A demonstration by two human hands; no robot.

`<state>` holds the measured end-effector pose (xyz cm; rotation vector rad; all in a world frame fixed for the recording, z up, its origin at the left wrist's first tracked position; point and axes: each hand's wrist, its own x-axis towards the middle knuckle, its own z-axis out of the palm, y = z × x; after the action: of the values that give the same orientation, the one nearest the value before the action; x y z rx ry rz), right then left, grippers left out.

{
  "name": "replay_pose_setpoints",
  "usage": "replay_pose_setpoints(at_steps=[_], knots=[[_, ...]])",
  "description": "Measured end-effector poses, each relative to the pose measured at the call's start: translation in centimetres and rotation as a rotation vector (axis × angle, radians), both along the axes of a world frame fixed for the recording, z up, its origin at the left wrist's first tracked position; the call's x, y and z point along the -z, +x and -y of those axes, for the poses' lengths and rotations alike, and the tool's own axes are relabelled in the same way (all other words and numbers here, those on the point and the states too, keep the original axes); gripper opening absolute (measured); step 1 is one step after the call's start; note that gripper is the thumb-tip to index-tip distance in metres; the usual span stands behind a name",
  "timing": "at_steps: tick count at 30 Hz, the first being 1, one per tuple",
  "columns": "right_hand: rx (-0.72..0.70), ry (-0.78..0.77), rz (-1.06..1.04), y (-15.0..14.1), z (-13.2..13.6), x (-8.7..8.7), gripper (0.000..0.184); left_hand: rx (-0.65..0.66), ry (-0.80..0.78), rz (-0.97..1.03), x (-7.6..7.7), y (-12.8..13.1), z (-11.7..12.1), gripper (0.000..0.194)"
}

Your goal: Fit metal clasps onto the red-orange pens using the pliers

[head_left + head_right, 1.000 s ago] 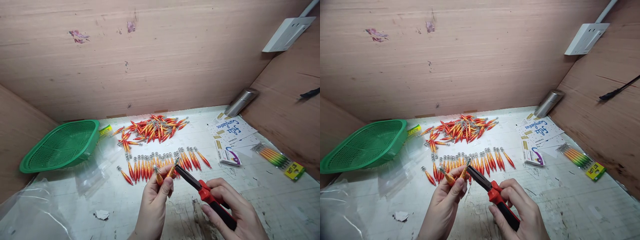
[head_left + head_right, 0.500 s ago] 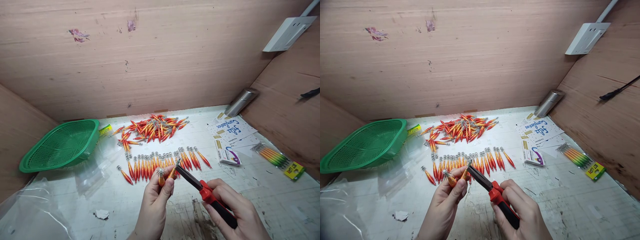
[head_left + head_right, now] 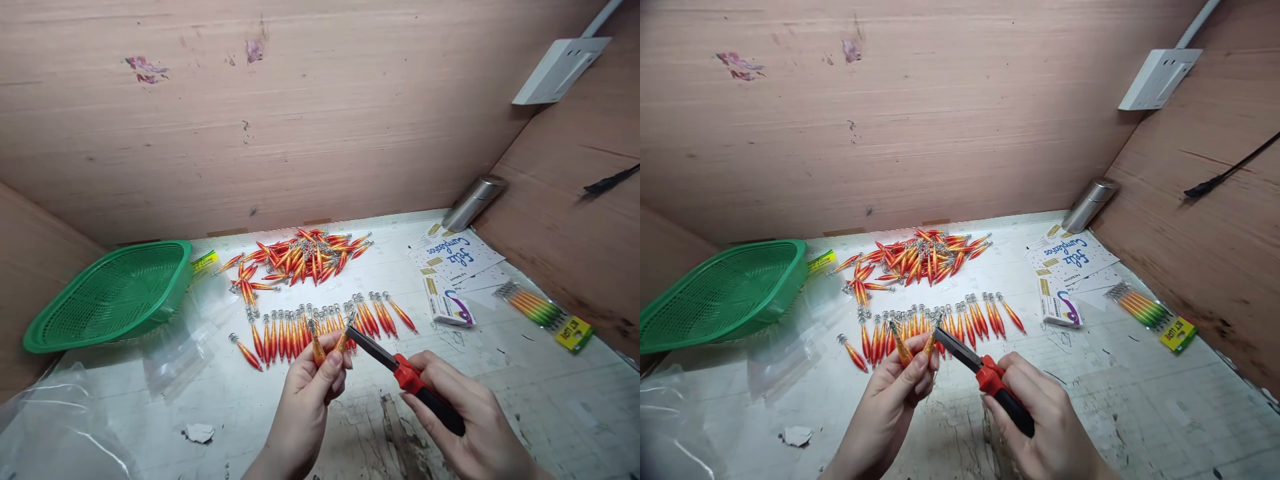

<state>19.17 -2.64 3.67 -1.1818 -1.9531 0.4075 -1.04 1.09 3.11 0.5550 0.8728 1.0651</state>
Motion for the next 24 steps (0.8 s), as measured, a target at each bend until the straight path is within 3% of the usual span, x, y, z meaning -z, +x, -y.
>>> replay_pose_setpoints(at_steps=[4, 10, 24], knots=[[-0.035, -0.029, -0.021, 0.8, 0.0, 0.8, 0.011, 0.054, -0.049, 0.098, -0.7, -0.1, -0.3, 0.026], [-0.004, -0.065, 0.0, 1.2, 0.0, 0.2, 0.009, -0.006, -0.069, 0.09, -1.4, 0.1, -0.1, 0.034], [-0.052, -0.056, 0.055, 0.7, 0.2, -0.3, 0.009, 0.012, 0.032, 0.014, -0.5, -0.3, 0.5, 0.036]])
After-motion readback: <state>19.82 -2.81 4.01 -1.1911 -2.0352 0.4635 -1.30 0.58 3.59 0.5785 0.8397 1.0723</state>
